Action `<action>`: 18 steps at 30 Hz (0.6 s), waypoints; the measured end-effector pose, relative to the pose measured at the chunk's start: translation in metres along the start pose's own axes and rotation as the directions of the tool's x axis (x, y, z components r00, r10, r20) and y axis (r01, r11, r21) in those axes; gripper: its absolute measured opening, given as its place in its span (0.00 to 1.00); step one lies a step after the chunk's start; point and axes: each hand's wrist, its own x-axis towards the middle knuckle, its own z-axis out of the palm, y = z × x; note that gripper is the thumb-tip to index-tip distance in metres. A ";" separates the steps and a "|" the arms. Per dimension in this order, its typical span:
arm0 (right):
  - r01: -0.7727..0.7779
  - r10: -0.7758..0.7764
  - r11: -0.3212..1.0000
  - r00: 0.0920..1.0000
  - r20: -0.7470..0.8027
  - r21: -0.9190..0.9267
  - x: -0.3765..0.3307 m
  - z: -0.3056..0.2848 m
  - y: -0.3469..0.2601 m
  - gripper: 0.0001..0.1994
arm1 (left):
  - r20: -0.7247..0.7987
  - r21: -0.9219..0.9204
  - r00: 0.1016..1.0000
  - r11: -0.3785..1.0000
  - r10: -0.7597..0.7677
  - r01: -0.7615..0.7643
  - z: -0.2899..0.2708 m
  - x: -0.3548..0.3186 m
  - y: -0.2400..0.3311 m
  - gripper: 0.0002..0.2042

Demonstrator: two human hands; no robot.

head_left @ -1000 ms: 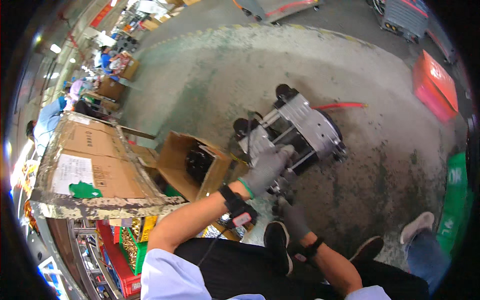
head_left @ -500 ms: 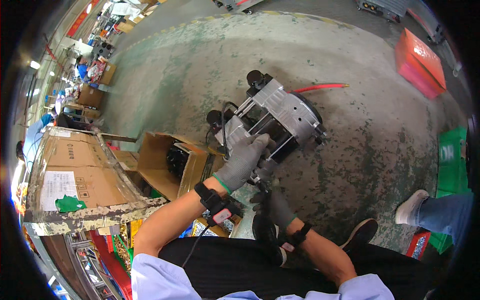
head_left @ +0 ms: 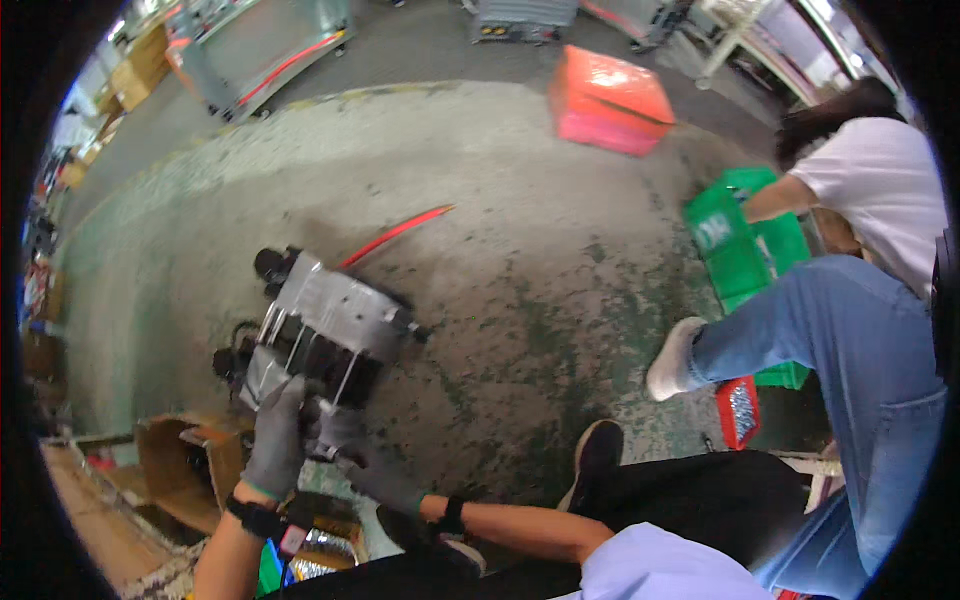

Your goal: Assembling and inspecting a dual-cylinder compressor unit on a warehouse floor.

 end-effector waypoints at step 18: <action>0.039 -0.009 0.973 0.991 -0.132 0.229 -0.003 0.016 -0.007 0.24 | 0.071 -0.074 0.992 0.992 0.108 -0.103 0.002 0.003 -0.007 0.15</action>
